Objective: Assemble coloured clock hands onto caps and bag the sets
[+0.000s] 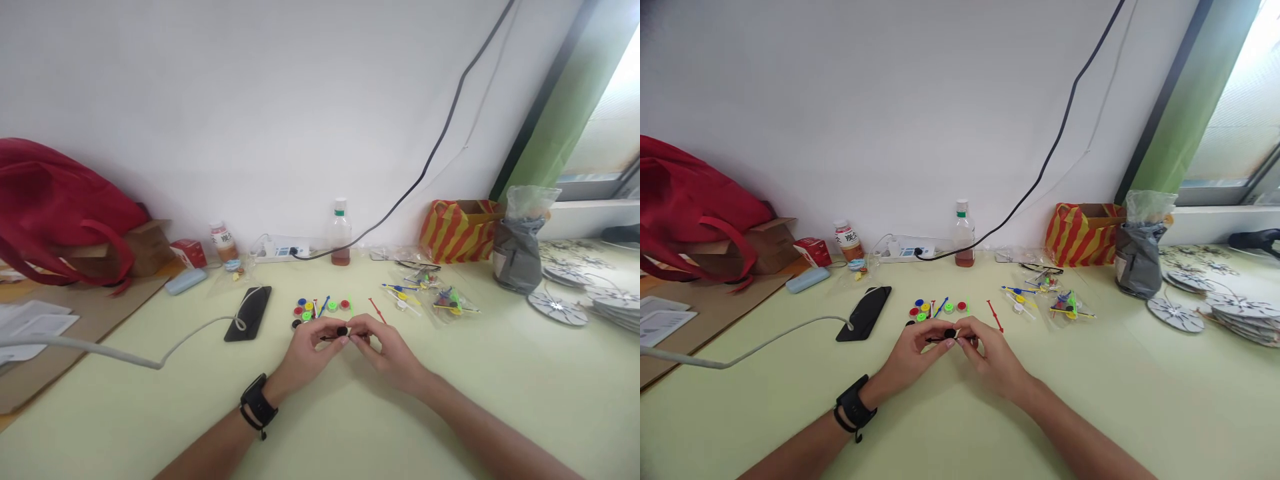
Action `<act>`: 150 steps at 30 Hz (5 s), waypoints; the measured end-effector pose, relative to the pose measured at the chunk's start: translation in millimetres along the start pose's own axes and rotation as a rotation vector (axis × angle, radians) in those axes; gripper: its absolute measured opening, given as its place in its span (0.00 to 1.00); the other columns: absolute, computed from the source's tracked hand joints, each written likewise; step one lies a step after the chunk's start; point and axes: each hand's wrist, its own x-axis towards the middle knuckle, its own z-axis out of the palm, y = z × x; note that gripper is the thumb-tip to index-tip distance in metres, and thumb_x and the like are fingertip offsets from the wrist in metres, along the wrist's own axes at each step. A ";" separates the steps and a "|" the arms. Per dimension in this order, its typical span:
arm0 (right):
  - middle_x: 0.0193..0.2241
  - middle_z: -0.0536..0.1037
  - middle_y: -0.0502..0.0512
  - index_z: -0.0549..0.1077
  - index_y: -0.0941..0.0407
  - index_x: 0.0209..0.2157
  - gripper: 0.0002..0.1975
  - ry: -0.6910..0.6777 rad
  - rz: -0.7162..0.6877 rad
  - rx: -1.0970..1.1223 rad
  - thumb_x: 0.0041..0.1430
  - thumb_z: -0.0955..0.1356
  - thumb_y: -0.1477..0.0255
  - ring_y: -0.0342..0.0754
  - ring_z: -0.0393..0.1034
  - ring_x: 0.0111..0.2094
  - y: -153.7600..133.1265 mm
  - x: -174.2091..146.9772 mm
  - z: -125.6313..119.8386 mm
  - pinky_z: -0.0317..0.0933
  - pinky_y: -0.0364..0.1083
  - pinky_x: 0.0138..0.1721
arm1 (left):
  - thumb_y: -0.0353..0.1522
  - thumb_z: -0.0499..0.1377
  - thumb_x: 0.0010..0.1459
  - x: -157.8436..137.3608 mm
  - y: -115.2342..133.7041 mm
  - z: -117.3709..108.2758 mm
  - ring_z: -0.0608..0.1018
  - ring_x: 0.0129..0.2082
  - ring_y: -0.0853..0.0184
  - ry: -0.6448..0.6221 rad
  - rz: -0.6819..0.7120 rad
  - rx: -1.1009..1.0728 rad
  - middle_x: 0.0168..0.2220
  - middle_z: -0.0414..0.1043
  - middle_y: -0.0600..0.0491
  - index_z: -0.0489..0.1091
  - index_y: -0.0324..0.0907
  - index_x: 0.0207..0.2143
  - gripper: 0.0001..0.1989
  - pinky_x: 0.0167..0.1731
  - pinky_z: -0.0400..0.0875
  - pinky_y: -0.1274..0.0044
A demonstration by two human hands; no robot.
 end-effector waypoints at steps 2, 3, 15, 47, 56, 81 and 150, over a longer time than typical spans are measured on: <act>0.43 0.78 0.57 0.71 0.51 0.48 0.10 0.014 -0.028 -0.022 0.71 0.62 0.66 0.49 0.73 0.42 -0.1 0.0 0.0 0.68 0.48 0.44 | 0.35 0.65 0.62 -0.4 -1.5 0.2 0.82 0.46 0.59 0.007 -0.005 0.001 0.46 0.81 0.46 0.79 0.41 0.47 0.13 0.51 0.78 0.69; 0.43 0.78 0.57 0.71 0.51 0.48 0.10 0.019 -0.041 -0.040 0.71 0.62 0.67 0.49 0.73 0.42 0.0 -0.1 0.0 0.67 0.48 0.44 | 0.35 0.65 0.62 -0.5 -2.3 0.2 0.82 0.46 0.59 0.003 -0.008 -0.002 0.46 0.81 0.46 0.79 0.41 0.47 0.13 0.51 0.77 0.68; 0.29 0.66 0.47 0.69 0.53 0.47 0.11 -0.024 0.094 -0.077 0.67 0.66 0.63 0.44 0.62 0.29 4.0 0.4 -10.3 0.60 0.43 0.31 | 0.36 0.68 0.58 -0.6 -10.7 -5.7 0.82 0.45 0.58 -0.036 0.004 0.051 0.42 0.82 0.45 0.81 0.40 0.42 0.11 0.48 0.78 0.68; 0.43 0.70 0.55 0.68 0.51 0.58 0.19 0.104 0.019 -0.085 0.69 0.64 0.62 0.44 0.64 0.31 0.4 -5.6 -8.8 0.65 0.46 0.34 | 0.36 0.72 0.54 6.1 -16.4 -10.0 0.81 0.44 0.63 0.052 -0.130 -0.250 0.43 0.81 0.48 0.78 0.40 0.42 0.15 0.50 0.78 0.70; 0.26 0.66 0.48 0.66 0.55 0.28 0.19 0.042 0.103 0.112 0.68 0.66 0.57 0.44 0.61 0.29 -4.9 1.0 -9.6 0.58 0.45 0.33 | 0.35 0.72 0.53 6.3 -15.0 -9.4 0.81 0.43 0.65 0.059 -0.127 -0.244 0.42 0.80 0.48 0.78 0.40 0.41 0.14 0.48 0.77 0.73; 0.30 0.74 0.51 0.73 0.55 0.38 0.14 -0.012 0.193 0.217 0.66 0.68 0.58 0.45 0.68 0.30 6.0 3.7 0.1 0.63 0.44 0.32 | 0.34 0.71 0.54 -0.5 -10.0 2.0 0.82 0.42 0.62 0.017 -0.033 -0.081 0.42 0.80 0.48 0.76 0.40 0.43 0.14 0.48 0.78 0.69; 0.39 0.73 0.56 0.65 0.52 0.40 0.06 -0.079 -0.089 -0.420 0.71 0.59 0.73 0.52 0.66 0.44 9.7 2.7 -30.8 0.62 0.53 0.50 | 0.37 0.65 0.61 5.1 -16.1 -11.7 0.78 0.31 0.66 0.182 0.099 0.390 0.36 0.78 0.52 0.77 0.45 0.41 0.08 0.35 0.74 0.74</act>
